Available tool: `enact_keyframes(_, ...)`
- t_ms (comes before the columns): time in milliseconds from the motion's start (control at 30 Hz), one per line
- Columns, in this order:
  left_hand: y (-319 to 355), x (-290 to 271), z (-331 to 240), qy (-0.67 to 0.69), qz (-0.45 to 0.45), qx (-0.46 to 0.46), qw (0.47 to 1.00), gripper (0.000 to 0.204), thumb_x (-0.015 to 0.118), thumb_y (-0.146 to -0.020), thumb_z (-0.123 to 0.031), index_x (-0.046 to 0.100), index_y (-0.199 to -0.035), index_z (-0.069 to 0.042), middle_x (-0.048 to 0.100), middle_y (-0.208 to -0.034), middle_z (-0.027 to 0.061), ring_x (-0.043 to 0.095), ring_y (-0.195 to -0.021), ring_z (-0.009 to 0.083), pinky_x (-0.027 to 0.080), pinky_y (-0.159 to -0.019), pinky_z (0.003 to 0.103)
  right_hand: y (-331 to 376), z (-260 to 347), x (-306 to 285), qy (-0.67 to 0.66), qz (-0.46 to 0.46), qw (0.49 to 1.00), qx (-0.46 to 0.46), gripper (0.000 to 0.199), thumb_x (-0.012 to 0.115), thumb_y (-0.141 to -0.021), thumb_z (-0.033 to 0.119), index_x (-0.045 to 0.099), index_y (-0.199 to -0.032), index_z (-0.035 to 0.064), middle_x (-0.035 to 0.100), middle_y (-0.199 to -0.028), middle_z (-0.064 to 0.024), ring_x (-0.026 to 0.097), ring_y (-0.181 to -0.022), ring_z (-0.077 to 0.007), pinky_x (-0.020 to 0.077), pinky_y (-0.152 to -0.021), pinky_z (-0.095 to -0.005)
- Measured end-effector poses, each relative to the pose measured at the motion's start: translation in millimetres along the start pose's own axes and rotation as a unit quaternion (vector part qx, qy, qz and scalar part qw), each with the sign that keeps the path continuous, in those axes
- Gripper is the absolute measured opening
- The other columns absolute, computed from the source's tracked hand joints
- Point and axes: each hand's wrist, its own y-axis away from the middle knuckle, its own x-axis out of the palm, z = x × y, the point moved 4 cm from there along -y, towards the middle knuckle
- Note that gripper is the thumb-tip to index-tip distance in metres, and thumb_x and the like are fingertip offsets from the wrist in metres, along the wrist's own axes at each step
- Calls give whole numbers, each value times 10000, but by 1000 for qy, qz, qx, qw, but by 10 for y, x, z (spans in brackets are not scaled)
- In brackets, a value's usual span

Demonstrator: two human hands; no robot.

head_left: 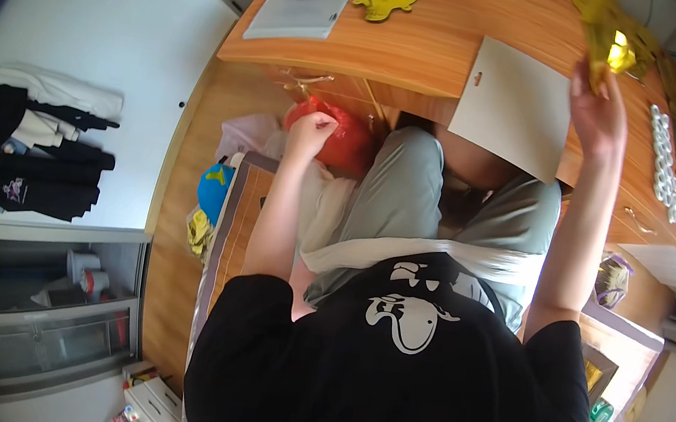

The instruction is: Folding a gold foil balloon into a compact rectangular shape on a desk.

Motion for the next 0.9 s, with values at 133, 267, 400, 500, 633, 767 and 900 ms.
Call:
enact_keyframes(133,-2,307,240,-103,-85,-3,991,200,729,-925,-300,774,-996,-118,777,-957,119,750,-898,292,584,-782,384,438,-36,158,-88,-19,996,-19,242,534,-1076,92,611,-1274,-22,663,-1277,-167,616,-1235,-285,488,-1103,-444)
enact_keyframes(267,-248,379,320,-315,-120,54,940,140,682,-919,-295,764,-940,-183,758,-852,126,737,-769,337,585,-660,476,841,153,90,-64,-55,996,-28,219,551,-1074,107,645,-1226,-19,709,-1184,-133,638,-1204,-247,497,-1076,-426)
enact_keyframes(400,-378,499,357,-372,-4,4,928,194,541,-961,-279,715,-989,-195,748,-869,121,732,-846,361,581,-724,534,1477,571,75,1,-90,990,-106,220,541,-1080,120,661,-1196,-23,713,-1184,-145,657,-1133,-239,513,-1050,-416)
enact_keyframes(500,-109,274,346,-325,48,-21,944,274,494,-1001,-273,682,-1086,-93,731,-1085,201,697,-1024,413,550,-886,538,1922,913,21,23,-103,977,-187,254,507,-1095,141,656,-1200,-36,730,-1120,-156,676,-1072,-245,522,-1037,-408)
enact_keyframes(633,369,317,-1206,-47,423,2,905,465,629,-1026,-315,619,-1403,-44,712,-1218,148,687,-1048,228,544,-880,354,2943,1603,-17,77,-167,910,-372,240,537,-1072,123,657,-1207,-36,737,-1140,-169,694,-1070,-275,544,-1028,-423)
enact_keyframes(767,607,26,-3071,-4,483,241,842,326,681,-974,-123,723,-1295,-87,698,-982,62,642,-877,134,526,-792,295,3507,2031,-255,91,-237,836,-487,192,634,-1025,138,678,-1164,12,743,-1108,-122,693,-1046,-297,561,-915,-429)
enact_keyframes(900,551,463,-4326,56,422,477,769,289,749,-886,-62,773,-1171,-104,692,-964,75,666,-901,228,540,-810,335,3543,2033,-248,116,-235,840,-474,132,641,-1030,187,678,-1077,69,723,-973,-68,639,-872,-216,447,-719,-327)
